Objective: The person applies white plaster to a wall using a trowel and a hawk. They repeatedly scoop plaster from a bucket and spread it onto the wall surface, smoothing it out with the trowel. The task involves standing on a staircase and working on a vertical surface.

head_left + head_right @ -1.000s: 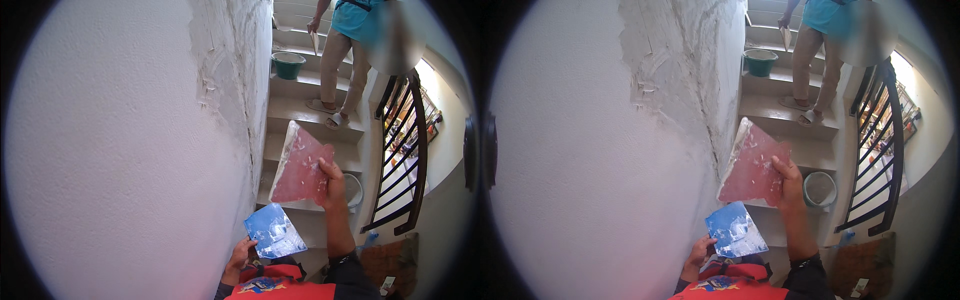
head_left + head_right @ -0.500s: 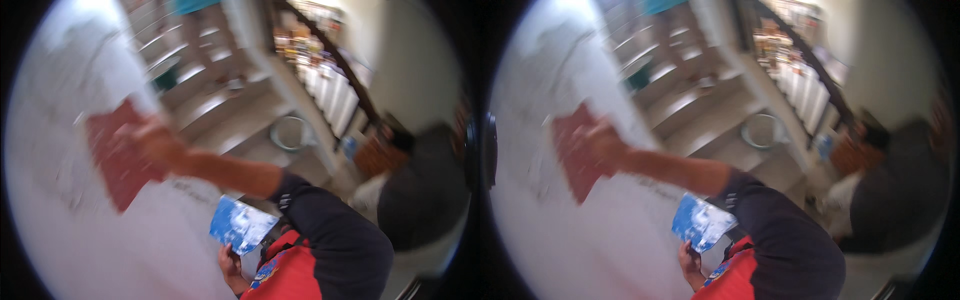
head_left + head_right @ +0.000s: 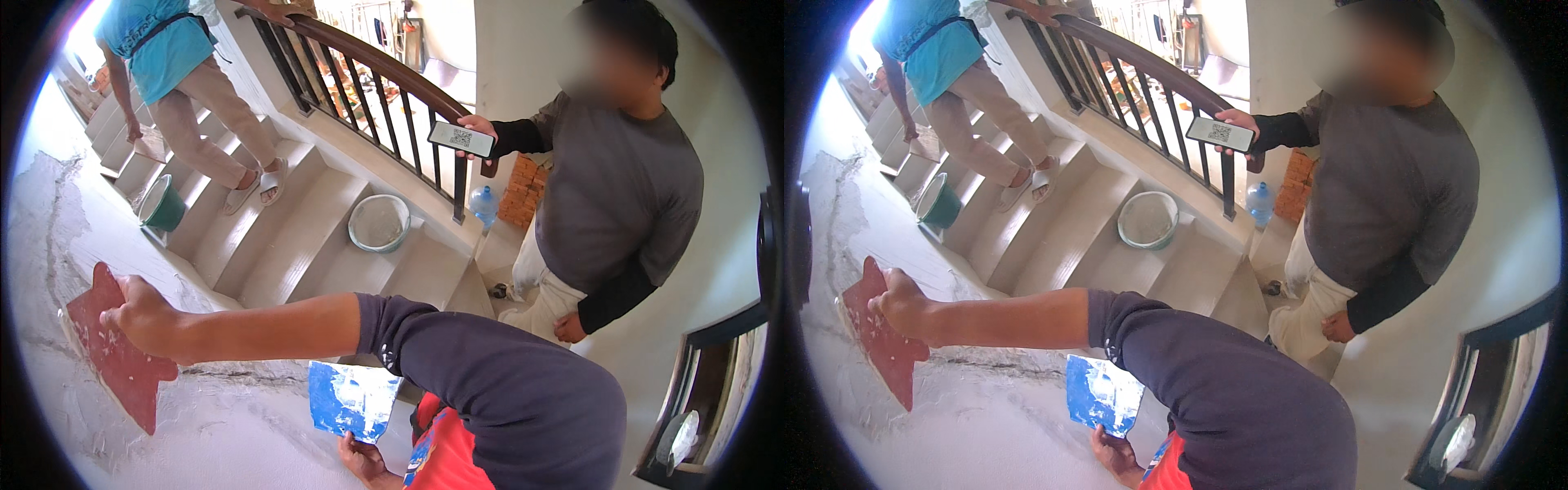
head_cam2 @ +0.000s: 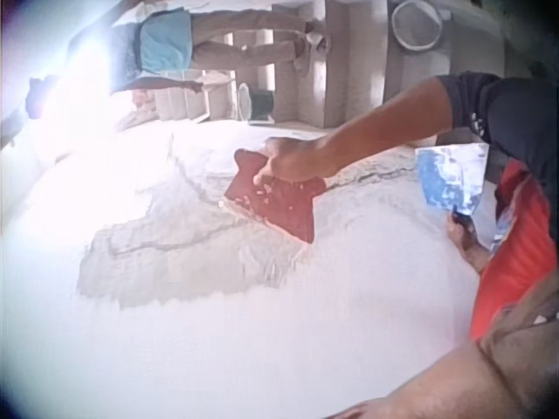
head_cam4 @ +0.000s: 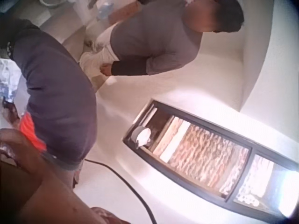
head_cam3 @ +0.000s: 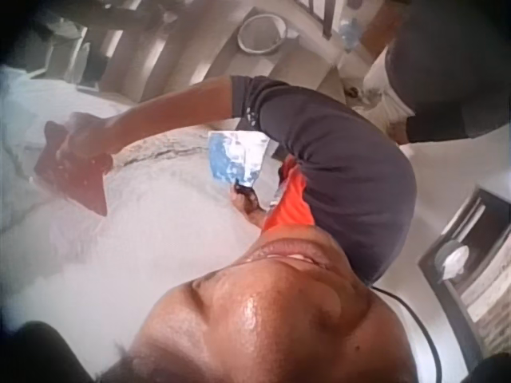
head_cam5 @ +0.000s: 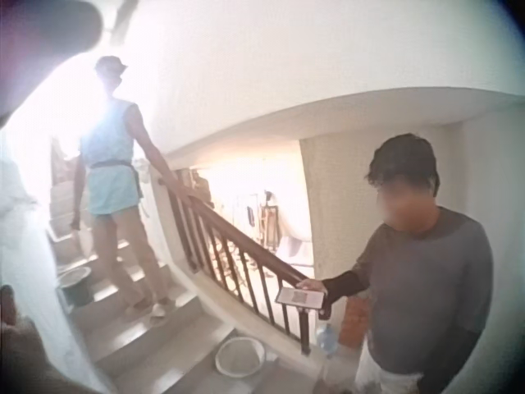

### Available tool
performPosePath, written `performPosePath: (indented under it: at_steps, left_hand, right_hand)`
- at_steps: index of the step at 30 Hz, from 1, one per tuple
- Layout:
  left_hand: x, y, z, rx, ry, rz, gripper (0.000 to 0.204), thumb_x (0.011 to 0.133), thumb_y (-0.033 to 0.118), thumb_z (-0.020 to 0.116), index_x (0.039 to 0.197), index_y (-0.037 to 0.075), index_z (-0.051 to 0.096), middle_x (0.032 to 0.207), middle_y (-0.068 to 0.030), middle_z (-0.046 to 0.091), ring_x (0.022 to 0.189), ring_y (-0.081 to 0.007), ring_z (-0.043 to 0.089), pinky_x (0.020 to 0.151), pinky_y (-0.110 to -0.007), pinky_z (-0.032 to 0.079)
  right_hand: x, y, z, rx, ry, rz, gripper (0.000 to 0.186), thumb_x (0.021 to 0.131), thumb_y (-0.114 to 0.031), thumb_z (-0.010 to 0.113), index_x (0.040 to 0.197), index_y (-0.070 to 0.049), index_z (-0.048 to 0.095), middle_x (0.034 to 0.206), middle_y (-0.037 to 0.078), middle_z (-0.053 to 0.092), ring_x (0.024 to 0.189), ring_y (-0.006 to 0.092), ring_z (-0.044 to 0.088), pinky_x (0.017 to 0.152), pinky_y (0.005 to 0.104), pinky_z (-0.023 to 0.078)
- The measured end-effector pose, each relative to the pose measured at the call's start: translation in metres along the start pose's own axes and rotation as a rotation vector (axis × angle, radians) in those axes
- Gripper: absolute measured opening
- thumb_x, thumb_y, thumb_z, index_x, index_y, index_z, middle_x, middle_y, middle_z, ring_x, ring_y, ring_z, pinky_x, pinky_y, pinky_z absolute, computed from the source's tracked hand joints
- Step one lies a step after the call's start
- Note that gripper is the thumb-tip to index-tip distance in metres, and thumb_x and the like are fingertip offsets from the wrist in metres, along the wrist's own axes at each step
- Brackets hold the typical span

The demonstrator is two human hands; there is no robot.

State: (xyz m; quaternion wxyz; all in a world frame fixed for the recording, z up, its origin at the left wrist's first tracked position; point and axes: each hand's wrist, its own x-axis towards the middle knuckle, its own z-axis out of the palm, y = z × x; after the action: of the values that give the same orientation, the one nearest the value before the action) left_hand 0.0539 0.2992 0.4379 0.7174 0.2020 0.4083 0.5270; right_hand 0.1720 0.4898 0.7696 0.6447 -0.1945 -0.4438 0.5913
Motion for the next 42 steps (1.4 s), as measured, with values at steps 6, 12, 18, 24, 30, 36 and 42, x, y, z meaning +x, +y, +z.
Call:
performPosePath:
  at_steps: [6,12,18,24,30,36,42]
  left_hand:
    - [0.007,-0.006,-0.013,-0.083,0.069,0.052,0.03,0.083,0.008,0.047,0.111,-0.003,0.051,0.103,-0.0111,0.06,0.093,-0.0205,0.059,0.082,-0.032,0.047]
    - [0.008,-0.019,-0.029,-0.053,-0.012,-0.052,0.028,0.087,0.011,0.049,0.112,0.001,0.05,0.101,-0.0084,0.061,0.087,-0.0163,0.06,0.077,-0.03,0.049]
    - [0.009,-0.005,-0.009,-0.057,-0.059,-0.108,0.034,0.089,0.01,0.046,0.12,-0.002,0.045,0.109,-0.0111,0.059,0.096,-0.019,0.06,0.085,-0.034,0.048]
    - [-0.001,-0.02,-0.015,-0.059,0.023,-0.013,0.031,0.09,0.011,0.046,0.118,-0.002,0.047,0.109,-0.0113,0.059,0.096,-0.0205,0.061,0.087,-0.036,0.047]
    - [-0.003,-0.016,-0.003,-0.115,0.047,-0.047,0.031,0.09,0.011,0.046,0.118,-0.003,0.046,0.108,-0.0109,0.059,0.096,-0.02,0.06,0.087,-0.035,0.047]
    - [-0.001,-0.011,-0.004,-0.119,0.014,-0.08,0.032,0.089,0.009,0.046,0.119,-0.003,0.045,0.111,-0.0118,0.058,0.1,-0.0206,0.058,0.09,-0.035,0.044]
    - [0.003,-0.019,-0.006,-0.109,0.022,-0.027,0.033,0.089,0.009,0.046,0.12,-0.002,0.045,0.109,-0.0113,0.059,0.094,-0.0208,0.061,0.085,-0.035,0.049]
  right_hand:
    - [0.025,0.039,0.023,-0.11,0.036,-0.293,0.018,0.08,-0.01,0.055,0.093,0.002,0.055,0.079,0.011,0.06,0.072,0.017,0.057,0.061,0.0315,0.046]
    - [0.028,0.039,0.017,-0.474,-0.029,-0.516,0.023,0.087,-0.021,0.058,0.09,0.001,0.063,0.074,0.004,0.064,0.06,0.0103,0.06,0.053,0.026,0.048]
    - [0.046,0.049,0.034,-0.767,0.032,-0.964,0.026,0.085,-0.014,0.057,0.104,0.002,0.057,0.083,0.013,0.065,0.071,0.0209,0.063,0.065,0.0318,0.048]
    - [0.061,0.059,0.061,-0.813,-0.048,-1.091,0.024,0.083,-0.005,0.052,0.107,-0.002,0.056,0.089,0.017,0.062,0.073,0.032,0.063,0.059,0.0381,0.052]
    - [0.055,0.093,0.072,-0.78,-0.028,-1.208,0.036,0.074,0.004,0.054,0.11,0.0,0.053,0.091,0.013,0.06,0.08,0.0281,0.062,0.067,0.0345,0.053]
    - [0.028,0.097,0.047,-0.698,-0.184,-1.168,0.026,0.078,0.002,0.053,0.103,0.0,0.058,0.087,0.015,0.062,0.073,0.0275,0.063,0.061,0.0336,0.053]
    - [0.089,0.051,0.035,-0.685,0.001,-0.987,0.024,0.085,-0.016,0.052,0.101,-0.001,0.06,0.08,0.022,0.062,0.069,0.0359,0.062,0.062,0.0393,0.05]
